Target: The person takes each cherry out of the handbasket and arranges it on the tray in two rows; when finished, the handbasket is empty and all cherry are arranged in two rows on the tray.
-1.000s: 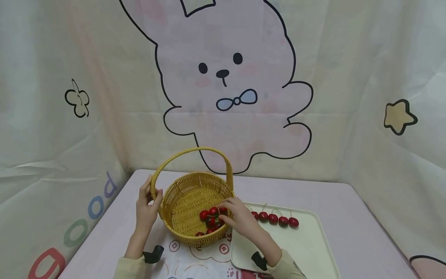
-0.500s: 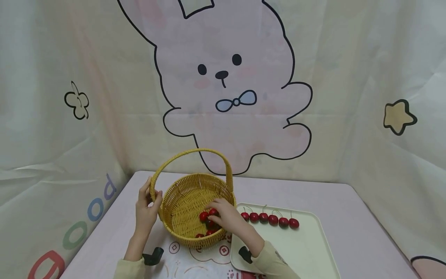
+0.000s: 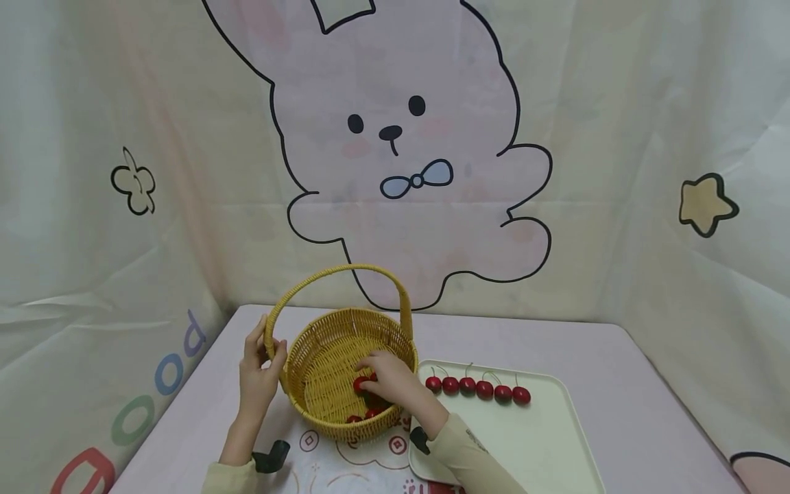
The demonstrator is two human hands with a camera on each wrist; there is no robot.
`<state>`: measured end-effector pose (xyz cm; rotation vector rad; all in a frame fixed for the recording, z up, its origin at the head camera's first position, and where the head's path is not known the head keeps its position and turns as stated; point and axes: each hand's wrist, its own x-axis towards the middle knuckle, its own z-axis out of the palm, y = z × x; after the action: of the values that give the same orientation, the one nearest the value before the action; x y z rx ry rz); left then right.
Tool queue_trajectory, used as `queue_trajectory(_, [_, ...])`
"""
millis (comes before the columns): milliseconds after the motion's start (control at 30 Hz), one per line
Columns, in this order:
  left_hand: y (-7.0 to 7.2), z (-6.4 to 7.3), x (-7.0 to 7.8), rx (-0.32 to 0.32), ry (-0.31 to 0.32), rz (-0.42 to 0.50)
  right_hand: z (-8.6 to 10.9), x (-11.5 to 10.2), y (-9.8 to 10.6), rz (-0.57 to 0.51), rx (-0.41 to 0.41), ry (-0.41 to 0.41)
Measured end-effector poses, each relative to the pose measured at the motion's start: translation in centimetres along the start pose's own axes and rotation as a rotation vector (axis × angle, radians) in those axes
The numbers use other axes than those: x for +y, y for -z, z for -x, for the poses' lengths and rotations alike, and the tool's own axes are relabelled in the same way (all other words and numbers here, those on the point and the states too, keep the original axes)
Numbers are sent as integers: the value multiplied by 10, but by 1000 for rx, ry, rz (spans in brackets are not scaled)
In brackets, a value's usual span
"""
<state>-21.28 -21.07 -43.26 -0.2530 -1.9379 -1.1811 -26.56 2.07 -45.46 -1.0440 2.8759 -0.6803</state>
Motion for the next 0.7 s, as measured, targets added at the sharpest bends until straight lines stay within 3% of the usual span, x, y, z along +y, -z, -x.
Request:
queue_trajectory(300, [1,1,0,-3,-6,-1,-6,-3,-3,61,-34,31])
queue_trajectory(700, [1,0,0,2,-16,0,-10,-1,-6,103,-83,-3])
